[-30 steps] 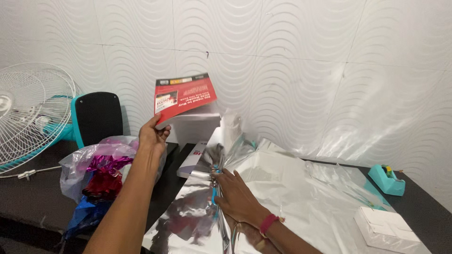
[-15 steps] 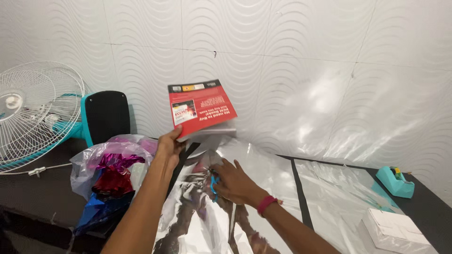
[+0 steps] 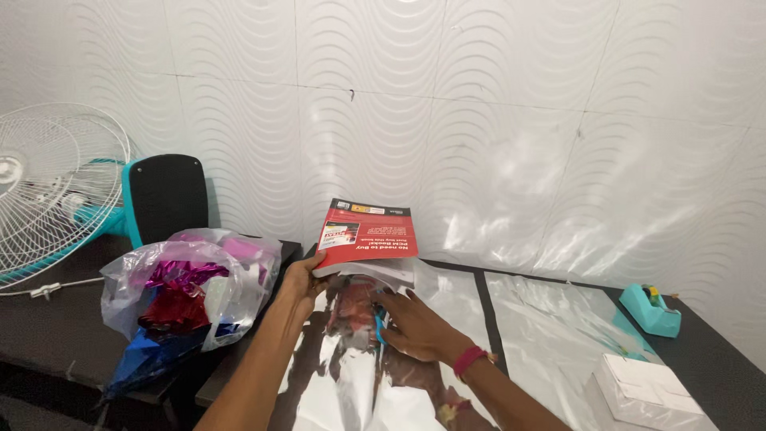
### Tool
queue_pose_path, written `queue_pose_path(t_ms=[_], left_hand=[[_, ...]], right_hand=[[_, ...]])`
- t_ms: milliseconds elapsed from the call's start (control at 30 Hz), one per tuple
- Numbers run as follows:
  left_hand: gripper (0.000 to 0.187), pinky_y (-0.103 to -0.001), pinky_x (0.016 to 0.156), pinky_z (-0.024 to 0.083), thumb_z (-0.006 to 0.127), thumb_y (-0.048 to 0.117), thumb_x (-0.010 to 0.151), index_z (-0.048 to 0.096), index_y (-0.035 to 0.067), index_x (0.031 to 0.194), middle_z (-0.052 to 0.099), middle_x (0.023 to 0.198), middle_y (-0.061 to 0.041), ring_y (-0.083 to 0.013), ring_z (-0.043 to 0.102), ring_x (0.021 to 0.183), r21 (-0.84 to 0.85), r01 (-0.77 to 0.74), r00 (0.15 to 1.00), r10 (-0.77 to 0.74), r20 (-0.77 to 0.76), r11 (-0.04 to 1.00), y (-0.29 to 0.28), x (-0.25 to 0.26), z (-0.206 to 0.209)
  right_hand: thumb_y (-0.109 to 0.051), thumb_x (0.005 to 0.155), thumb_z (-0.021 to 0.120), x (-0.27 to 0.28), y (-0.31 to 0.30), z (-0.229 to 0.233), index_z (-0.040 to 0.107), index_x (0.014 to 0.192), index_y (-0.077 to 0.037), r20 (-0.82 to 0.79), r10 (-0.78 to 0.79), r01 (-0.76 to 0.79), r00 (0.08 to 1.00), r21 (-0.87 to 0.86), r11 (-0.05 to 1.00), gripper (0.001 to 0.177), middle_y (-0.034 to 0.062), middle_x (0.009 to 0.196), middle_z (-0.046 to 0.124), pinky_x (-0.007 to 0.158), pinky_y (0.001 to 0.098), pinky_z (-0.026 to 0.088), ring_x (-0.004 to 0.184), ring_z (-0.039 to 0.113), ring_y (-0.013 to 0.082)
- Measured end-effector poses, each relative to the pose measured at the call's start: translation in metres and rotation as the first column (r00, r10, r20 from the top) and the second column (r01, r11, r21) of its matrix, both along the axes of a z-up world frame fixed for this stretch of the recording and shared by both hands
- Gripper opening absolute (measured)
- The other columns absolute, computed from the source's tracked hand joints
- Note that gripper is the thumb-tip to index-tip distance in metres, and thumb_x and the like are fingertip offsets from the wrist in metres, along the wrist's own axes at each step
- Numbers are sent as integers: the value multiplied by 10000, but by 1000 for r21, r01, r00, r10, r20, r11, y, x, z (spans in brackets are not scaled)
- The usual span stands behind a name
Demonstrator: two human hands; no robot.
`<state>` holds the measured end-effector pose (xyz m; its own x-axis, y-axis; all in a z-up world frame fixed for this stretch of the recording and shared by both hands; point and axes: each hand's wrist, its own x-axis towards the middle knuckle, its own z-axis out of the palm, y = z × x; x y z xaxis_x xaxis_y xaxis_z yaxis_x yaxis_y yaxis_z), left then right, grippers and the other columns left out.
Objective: The person cuts a sheet of shiny purple wrapping paper with scissors, then wraps a small white box by folding the paper around it and tucking the edges. The person repeats the process with another small white box, folding and adjusting the paper to cover the box.
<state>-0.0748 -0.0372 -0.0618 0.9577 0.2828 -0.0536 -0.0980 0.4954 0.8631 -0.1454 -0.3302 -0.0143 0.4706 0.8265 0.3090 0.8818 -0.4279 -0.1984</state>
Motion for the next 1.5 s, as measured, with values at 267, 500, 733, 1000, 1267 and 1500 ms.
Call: queue_pose_path(t_ms=[267,500,733,1000,1267,1500], left_hand=[[288,-396,804,662,663,241,962,680,7,1129,723,1007,-117,-230,714,906,5,24,994,-23,-109,1000,26,15,9],[371,-426,781,634,718,240,875,706,-56,1099,741,1032,-236,-344,733,903,516,-121,922,289,-258,848,16,-17,9],[501,-522,855,526,820,202,654,659,-36,1064,531,1254,-259,-420,601,1087,949,-284,809,496,314,-137,-65,-66,46],[358,-508,898,460,805,114,714,672,-33,1012,552,1219,-222,-379,530,1158,832,-541,840,-27,542,-125,-182,-67,28],[441,-516,998,413,823,155,739,673,-62,1092,540,1260,-231,-355,504,1209,880,-443,893,-171,417,-170,-262,-52,21],[377,-510,993,426,816,194,755,701,-16,1046,539,1314,-222,-369,493,1251,920,-380,916,-181,359,-98,-295,-62,6]], right_hand=[[-308,880,639,3,46,12,453,1445,-57,2,-21,21,1000,36,999,645,227,1203,639,980,504,470,1140,601,421],[-258,722,758,-23,-10,20,635,1273,-48,177,198,-202,964,4,979,603,192,1166,682,936,490,486,1104,629,390],[-380,777,787,-20,-79,29,677,1241,-176,66,-300,288,952,145,946,519,77,965,739,808,411,548,920,715,263],[-424,760,799,8,-168,26,716,1139,-225,50,-762,759,646,68,647,437,60,859,793,736,434,579,821,755,283],[-330,631,883,11,-228,17,755,986,-100,-73,-822,822,565,128,554,443,95,800,798,745,392,595,765,765,276],[-320,638,894,-11,-234,22,760,959,-98,-58,-798,793,599,177,583,413,71,767,782,689,379,580,712,758,246]])
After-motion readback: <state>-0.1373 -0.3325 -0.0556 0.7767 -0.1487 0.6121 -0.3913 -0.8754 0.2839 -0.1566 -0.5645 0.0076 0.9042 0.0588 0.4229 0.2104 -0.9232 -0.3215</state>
